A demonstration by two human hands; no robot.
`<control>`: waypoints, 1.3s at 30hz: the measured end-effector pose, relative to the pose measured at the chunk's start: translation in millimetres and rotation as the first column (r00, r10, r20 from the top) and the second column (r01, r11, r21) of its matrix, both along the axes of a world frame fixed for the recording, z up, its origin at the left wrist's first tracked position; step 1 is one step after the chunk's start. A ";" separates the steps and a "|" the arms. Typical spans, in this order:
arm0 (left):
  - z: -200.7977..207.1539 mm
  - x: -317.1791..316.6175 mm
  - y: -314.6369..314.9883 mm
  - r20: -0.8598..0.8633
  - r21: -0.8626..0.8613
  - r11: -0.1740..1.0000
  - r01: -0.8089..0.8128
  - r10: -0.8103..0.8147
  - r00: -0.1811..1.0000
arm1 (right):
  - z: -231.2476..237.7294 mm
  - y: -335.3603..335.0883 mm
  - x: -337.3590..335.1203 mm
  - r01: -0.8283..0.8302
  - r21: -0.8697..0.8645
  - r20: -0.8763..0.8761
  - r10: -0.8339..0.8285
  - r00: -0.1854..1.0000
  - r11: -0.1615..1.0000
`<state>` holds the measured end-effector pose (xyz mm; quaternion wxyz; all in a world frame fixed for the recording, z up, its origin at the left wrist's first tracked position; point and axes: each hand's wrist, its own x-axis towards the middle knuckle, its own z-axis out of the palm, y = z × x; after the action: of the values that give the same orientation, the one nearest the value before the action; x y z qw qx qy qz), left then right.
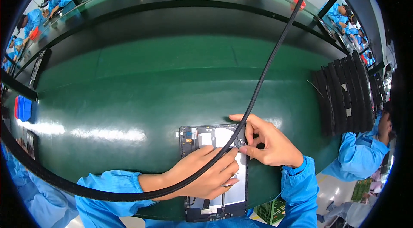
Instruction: Installing internal components and connecting ribbon cables during the assembly of tablet computers.
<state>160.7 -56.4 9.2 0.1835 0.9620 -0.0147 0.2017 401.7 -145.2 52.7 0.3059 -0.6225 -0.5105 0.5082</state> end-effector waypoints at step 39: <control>-8.3 -121.7 8.8 0.262 -0.068 0.980 0.188 -0.164 0.951 | -13.4 -4.6 -105.3 -0.542 0.443 0.531 0.278 0.801 0.714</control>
<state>39.0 -47.6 0.9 0.2415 0.9134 -0.1147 0.3069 296.4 -149.8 39.3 0.2356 -0.4626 -0.8212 0.2369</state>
